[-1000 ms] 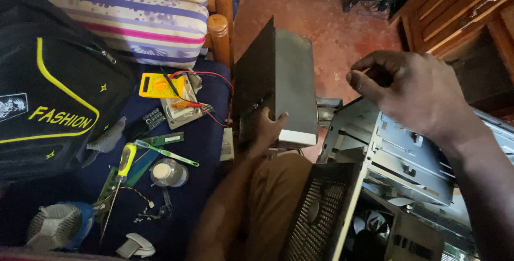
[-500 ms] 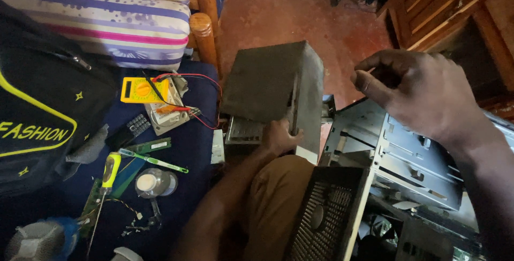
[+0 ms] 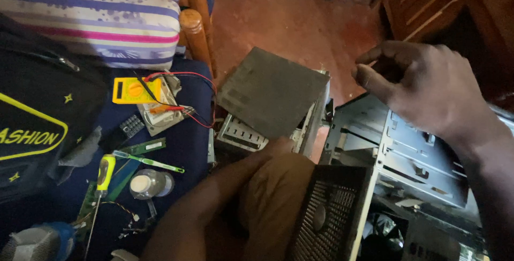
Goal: The person installs a motherboard into a computer case, connecting various cables to the board. They then remove a power supply unit from the case and place it on the floor before returning to the motherboard to continue connecting cables.
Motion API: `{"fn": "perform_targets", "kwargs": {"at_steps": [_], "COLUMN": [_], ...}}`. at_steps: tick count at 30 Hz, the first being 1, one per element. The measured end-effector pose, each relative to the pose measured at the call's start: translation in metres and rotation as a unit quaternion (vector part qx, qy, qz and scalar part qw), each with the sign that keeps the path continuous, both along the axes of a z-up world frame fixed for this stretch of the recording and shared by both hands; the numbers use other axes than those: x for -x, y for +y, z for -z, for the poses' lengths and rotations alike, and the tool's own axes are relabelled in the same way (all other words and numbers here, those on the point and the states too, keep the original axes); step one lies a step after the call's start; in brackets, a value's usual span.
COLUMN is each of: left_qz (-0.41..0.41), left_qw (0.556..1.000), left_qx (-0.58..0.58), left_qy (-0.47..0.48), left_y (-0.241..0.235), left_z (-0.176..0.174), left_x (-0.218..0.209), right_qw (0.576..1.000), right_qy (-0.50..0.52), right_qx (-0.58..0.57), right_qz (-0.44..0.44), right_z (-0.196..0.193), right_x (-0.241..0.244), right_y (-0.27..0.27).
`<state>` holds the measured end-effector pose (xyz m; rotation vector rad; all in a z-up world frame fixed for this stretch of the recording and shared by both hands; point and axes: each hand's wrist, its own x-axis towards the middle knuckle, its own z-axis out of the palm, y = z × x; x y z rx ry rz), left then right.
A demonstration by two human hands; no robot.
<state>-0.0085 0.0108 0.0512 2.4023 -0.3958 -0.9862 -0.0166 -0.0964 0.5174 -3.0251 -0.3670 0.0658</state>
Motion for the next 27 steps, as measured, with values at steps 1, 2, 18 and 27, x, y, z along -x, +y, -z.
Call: {"fn": "perform_targets", "kwargs": {"at_steps": [1, 2, 18, 27], "left_qz": [0.014, 0.014, -0.043, -0.116], "left_qw": [1.0, 1.0, 0.999, 0.98], "left_qx": [-0.015, -0.014, 0.019, -0.058], "left_qy": [0.011, 0.012, -0.009, -0.148], "left_y": [0.012, 0.013, 0.003, 0.009], "left_z": [-0.053, -0.045, -0.046, 0.025], "left_x": [0.011, 0.012, 0.007, 0.015], "right_qw": [1.0, 1.0, 1.0, 0.999], "right_qy": [0.008, 0.008, -0.016, -0.033], "right_qx": [0.005, 0.006, -0.01, -0.011], "right_qz": [0.01, 0.01, -0.016, -0.033], "right_z": [-0.002, -0.003, 0.012, 0.027], "right_x": [0.0, 0.0, -0.002, -0.011], "right_y": [0.002, 0.004, 0.0, -0.017]}}
